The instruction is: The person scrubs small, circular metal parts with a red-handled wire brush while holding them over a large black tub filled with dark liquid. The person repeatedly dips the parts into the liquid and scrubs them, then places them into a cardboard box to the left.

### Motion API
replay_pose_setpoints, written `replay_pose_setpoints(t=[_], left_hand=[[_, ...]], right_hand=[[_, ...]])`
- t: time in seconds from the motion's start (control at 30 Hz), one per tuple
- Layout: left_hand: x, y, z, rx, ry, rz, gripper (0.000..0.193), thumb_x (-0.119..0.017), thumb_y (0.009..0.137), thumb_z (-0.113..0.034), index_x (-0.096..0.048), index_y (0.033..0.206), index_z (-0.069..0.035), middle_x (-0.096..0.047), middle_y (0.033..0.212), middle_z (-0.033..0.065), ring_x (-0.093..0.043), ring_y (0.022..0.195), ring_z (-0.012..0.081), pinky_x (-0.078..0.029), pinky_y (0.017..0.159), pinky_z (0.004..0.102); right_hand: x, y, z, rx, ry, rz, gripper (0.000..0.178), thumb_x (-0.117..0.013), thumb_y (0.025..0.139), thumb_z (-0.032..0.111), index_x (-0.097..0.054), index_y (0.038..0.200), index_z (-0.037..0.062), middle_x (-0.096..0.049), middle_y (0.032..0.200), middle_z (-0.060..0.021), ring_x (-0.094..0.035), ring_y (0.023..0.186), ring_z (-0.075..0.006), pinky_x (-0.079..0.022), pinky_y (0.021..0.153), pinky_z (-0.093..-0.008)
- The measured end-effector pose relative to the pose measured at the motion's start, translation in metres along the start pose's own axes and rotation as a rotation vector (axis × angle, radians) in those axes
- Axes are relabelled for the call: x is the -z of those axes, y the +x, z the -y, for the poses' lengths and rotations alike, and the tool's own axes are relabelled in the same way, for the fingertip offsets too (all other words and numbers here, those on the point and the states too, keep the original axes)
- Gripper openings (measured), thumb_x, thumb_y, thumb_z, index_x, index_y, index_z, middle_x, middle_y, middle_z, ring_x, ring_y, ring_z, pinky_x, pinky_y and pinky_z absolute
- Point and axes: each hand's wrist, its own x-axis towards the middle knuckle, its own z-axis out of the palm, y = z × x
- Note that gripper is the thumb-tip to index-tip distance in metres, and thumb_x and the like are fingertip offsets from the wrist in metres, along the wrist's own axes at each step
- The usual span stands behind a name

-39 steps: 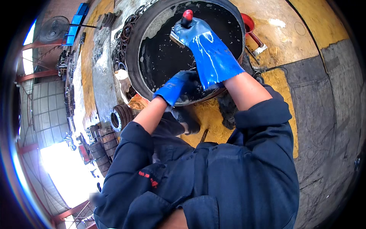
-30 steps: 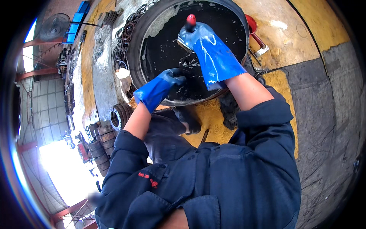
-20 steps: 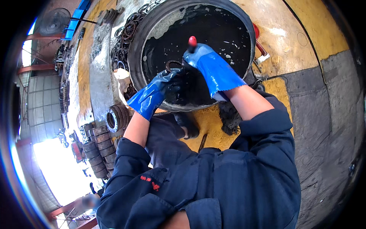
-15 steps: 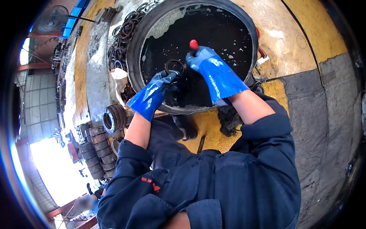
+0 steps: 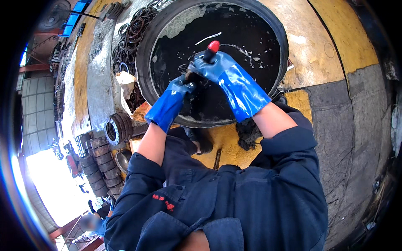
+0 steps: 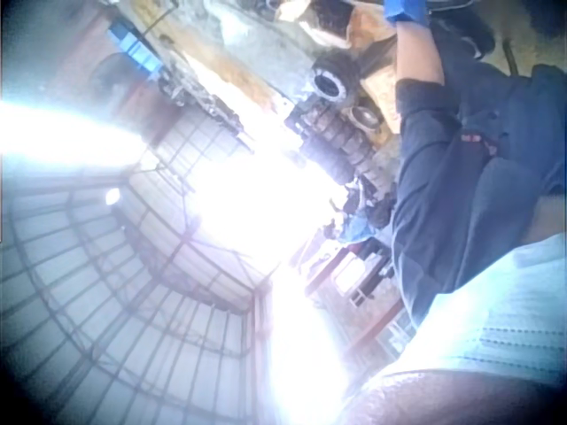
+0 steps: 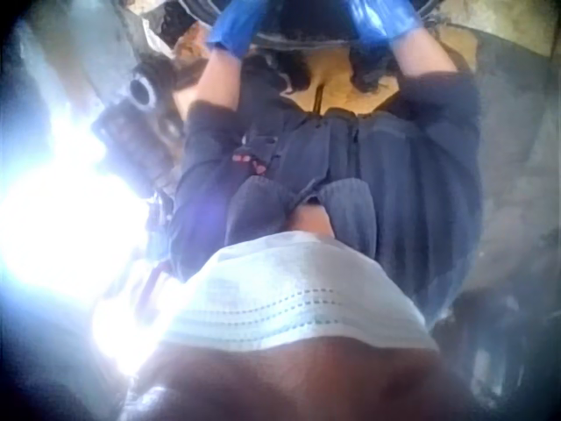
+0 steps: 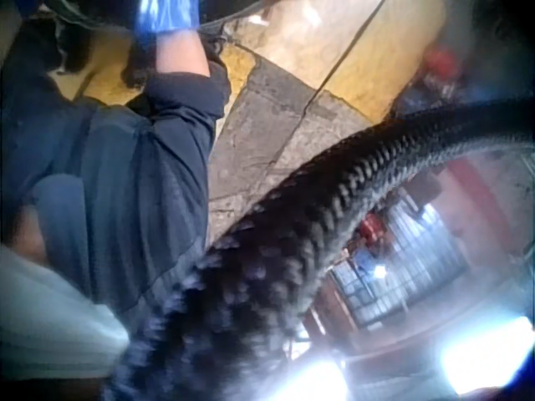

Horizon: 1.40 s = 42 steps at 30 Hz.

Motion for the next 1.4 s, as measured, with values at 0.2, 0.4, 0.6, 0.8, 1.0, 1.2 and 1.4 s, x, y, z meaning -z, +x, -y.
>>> replay_pose_setpoints(t=[0.2, 0.4, 0.6, 0.8, 1.0, 1.2, 1.4], left_hand=[[-0.005, -0.014, -0.013, 0.057, -0.136, -0.042, 0.021, -0.066, 0.1, -0.012, -0.07, 0.119, -0.006, -0.076, 0.105, 0.0083, -0.065, 0.081, 0.0132, -0.054, 0.07, 0.028], [-0.003, -0.006, -0.008, 0.04, -0.279, -0.144, 0.022, -0.066, 0.101, -0.015, -0.067, 0.12, -0.005, -0.075, 0.111, 0.0095, -0.069, 0.084, 0.0158, -0.056, 0.071, 0.0299], [0.01, -0.011, -0.01, 0.071, -0.371, -0.177, 0.025, -0.067, 0.101, -0.016, -0.066, 0.122, -0.004, -0.075, 0.109, 0.0112, -0.073, 0.088, 0.0199, -0.057, 0.071, 0.0294], [0.009, -0.015, -0.026, -0.039, -0.404, -0.106, 0.032, -0.065, 0.104, -0.017, -0.064, 0.131, 0.0, -0.076, 0.115, 0.0154, -0.076, 0.09, 0.0241, -0.058, 0.07, 0.0295], [0.001, -0.027, -0.041, -0.046, -0.421, 0.089, 0.034, -0.061, 0.106, -0.02, -0.063, 0.137, -0.005, -0.076, 0.121, 0.0108, -0.075, 0.094, 0.0193, -0.055, 0.07, 0.0265], [0.004, -0.012, -0.02, -0.03, -0.337, -0.006, 0.035, -0.065, 0.105, -0.03, -0.067, 0.127, -0.004, -0.077, 0.113, 0.0102, -0.074, 0.091, 0.0184, -0.056, 0.071, 0.0273], [-0.005, -0.022, -0.034, 0.117, -0.546, 0.061, 0.042, -0.06, 0.107, -0.041, -0.069, 0.119, -0.002, -0.075, 0.114, 0.0143, -0.073, 0.1, 0.0234, -0.058, 0.086, 0.033]], right_hand=[[0.023, 0.024, -0.032, -0.41, -0.289, -0.22, 0.031, -0.069, 0.099, 0.03, -0.075, 0.119, 0.0059, -0.078, 0.112, -0.0123, -0.073, 0.103, -0.0191, -0.056, 0.095, -0.0343], [0.013, 0.025, -0.06, -0.033, 0.035, -0.179, 0.023, -0.067, 0.1, 0.023, -0.077, 0.106, 0.0032, -0.08, 0.099, -0.0081, -0.075, 0.095, -0.0146, -0.059, 0.087, -0.0313], [-0.012, 0.004, -0.033, -0.076, -0.354, -0.076, 0.028, -0.074, 0.093, 0.029, -0.078, 0.117, 0.0155, -0.079, 0.102, -0.0081, -0.076, 0.096, -0.0234, -0.057, 0.09, -0.0328], [0.017, 0.013, -0.042, 0.072, -0.244, -0.3, 0.03, -0.078, 0.093, 0.028, -0.075, 0.116, 0.0096, -0.078, 0.102, -0.0098, -0.075, 0.096, -0.0212, -0.058, 0.09, -0.0354], [0.028, 0.016, -0.038, -0.155, -0.221, -0.043, 0.044, -0.073, 0.098, 0.046, -0.077, 0.118, 0.0063, -0.078, 0.105, -0.0101, -0.071, 0.101, -0.0199, -0.054, 0.093, -0.0363], [0.018, 0.002, -0.019, -0.074, -0.389, -0.057, 0.036, -0.077, 0.093, 0.044, -0.08, 0.108, 0.0117, -0.079, 0.097, -0.0101, -0.074, 0.089, -0.0231, -0.056, 0.085, -0.0369], [-0.022, -0.007, -0.012, 0.244, -1.447, 0.176, 0.024, -0.062, 0.098, 0.028, -0.075, 0.114, 0.0175, -0.076, 0.114, -0.0049, -0.075, 0.103, -0.0273, -0.061, 0.085, -0.0462]])
